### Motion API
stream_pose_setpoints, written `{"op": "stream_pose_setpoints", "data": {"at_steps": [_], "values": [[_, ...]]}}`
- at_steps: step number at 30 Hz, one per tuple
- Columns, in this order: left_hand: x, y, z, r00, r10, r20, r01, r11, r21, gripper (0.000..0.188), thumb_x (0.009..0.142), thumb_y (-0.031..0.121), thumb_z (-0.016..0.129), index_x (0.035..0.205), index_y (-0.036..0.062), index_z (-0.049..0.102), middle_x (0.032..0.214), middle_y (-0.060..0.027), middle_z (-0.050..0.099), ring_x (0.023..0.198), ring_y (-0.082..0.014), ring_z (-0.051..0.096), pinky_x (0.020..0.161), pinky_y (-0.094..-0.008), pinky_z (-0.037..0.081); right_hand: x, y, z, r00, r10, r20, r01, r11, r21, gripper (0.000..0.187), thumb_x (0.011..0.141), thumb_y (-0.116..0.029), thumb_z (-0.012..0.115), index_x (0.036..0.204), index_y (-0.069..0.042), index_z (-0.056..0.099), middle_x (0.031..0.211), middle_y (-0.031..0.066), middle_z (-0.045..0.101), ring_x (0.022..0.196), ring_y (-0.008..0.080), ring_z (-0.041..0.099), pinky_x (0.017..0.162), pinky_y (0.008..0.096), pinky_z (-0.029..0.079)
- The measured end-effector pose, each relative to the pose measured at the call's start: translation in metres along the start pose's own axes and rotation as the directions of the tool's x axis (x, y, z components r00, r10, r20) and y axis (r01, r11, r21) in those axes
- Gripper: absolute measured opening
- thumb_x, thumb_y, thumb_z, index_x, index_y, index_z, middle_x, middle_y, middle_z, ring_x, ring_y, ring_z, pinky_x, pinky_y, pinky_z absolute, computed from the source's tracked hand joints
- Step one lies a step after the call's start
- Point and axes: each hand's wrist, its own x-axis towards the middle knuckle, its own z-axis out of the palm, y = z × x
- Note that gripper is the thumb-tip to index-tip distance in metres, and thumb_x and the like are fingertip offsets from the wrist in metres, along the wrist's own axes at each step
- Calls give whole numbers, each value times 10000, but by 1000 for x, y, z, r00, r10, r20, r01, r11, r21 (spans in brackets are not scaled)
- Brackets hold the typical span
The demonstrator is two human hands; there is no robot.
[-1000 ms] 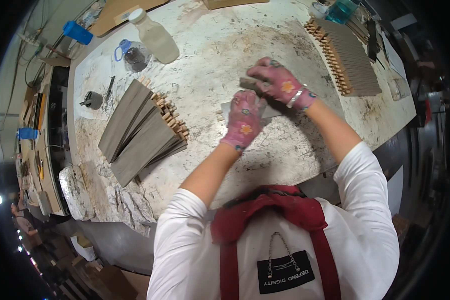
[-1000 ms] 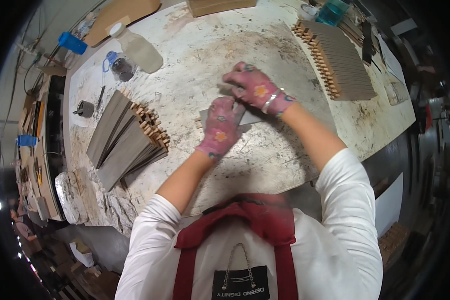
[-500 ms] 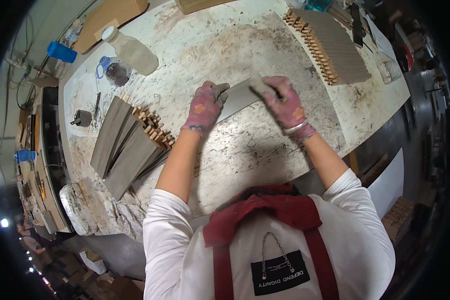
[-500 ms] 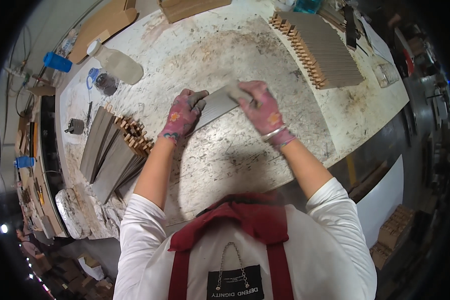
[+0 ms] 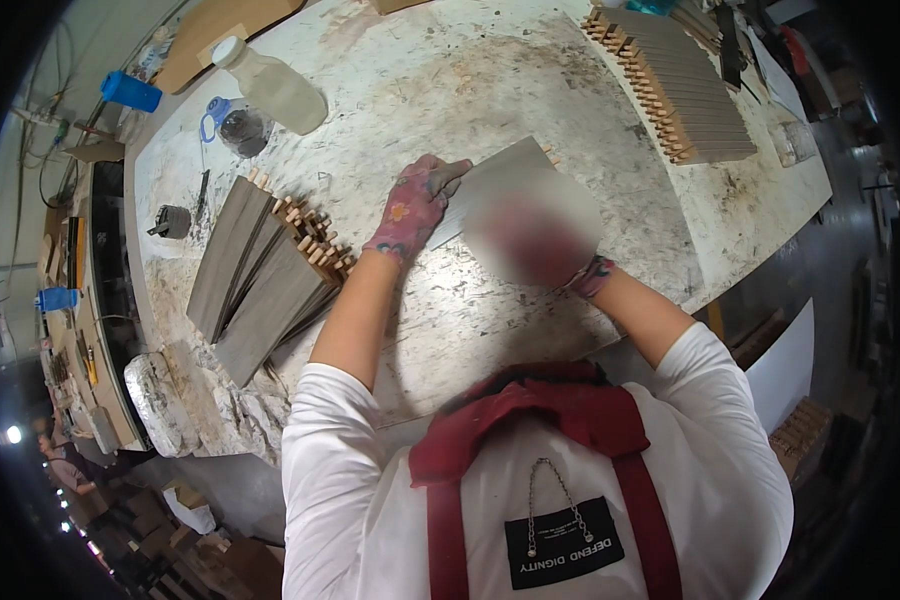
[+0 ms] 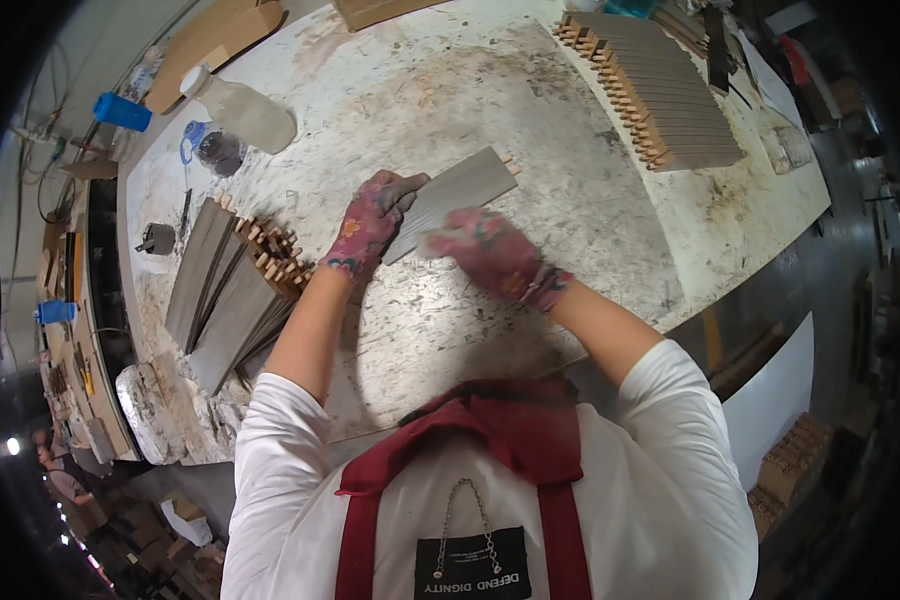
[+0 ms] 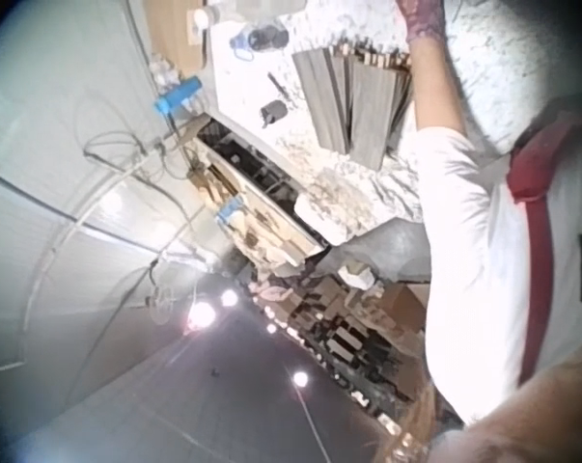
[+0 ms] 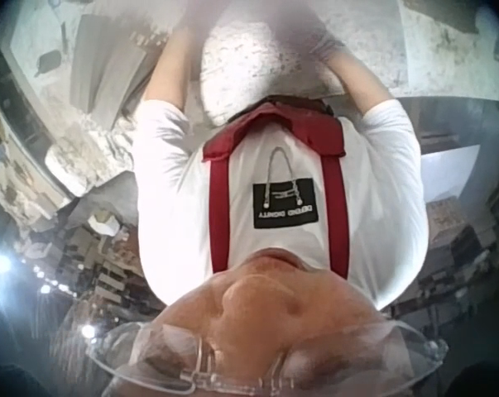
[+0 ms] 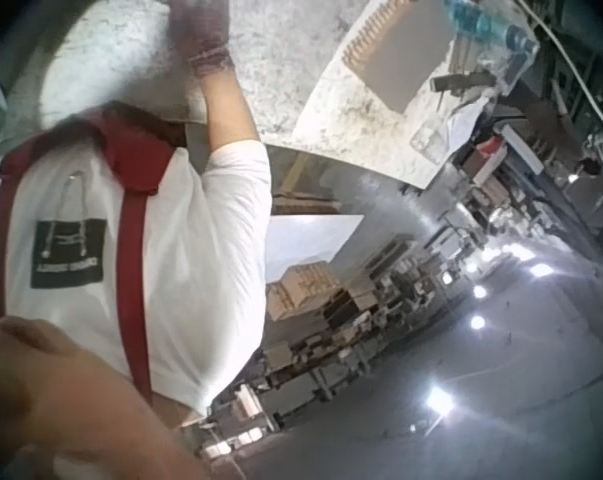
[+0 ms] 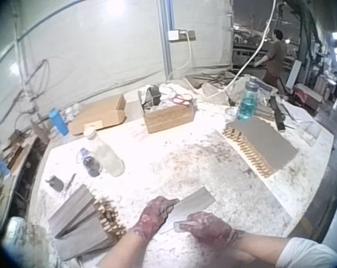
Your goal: The person sands the surfaces and ends of several wooden slats using a sanding block, then stacks them together on the work surface.
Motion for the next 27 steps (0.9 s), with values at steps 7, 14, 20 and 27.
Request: {"op": "stream_pose_setpoints", "data": {"at_steps": [7, 14, 20, 27], "values": [[0, 4, 2, 993, 101, -65, -83, 967, 243, 330, 865, 144, 654, 1194, 126, 674, 1020, -145, 629, 954, -329, 597, 860, -403, 490, -45, 65, -67, 799, 582, -150, -564, 813, 148, 345, 827, -115, 665, 1171, -94, 641, 1068, 160, 588, 942, 328, 611, 854, 388, 513], [-4, 29, 15, 980, 110, -164, -40, 923, 382, 317, 897, 246, 647, 1187, 122, 677, 1012, -115, 628, 932, -306, 597, 826, -408, 495, 13, 64, -56, 780, 613, -127, -578, 783, 231, 337, 847, -168, 672, 1174, -96, 633, 1072, 171, 595, 991, 348, 611, 891, 398, 500], [-2, 30, 17, 982, 84, -170, -14, 927, 375, 373, 886, 276, 665, 1221, 111, 660, 1050, -147, 623, 958, -338, 592, 835, -410, 493, -79, 62, -33, 741, 670, 44, -635, 677, 373, 341, 834, -169, 674, 1159, -77, 631, 1060, 167, 602, 973, 341, 610, 879, 394, 502], [-16, 68, 13, 999, 28, 37, -42, 892, 451, 633, 819, 363, 733, 1374, 136, 531, 1258, -168, 579, 1140, -376, 555, 957, -420, 472, -79, 24, -97, 652, 758, 26, -618, 511, 597, 362, 861, -169, 672, 1189, -23, 626, 1110, 124, 603, 1088, 243, 577, 957, 333, 448]]}}
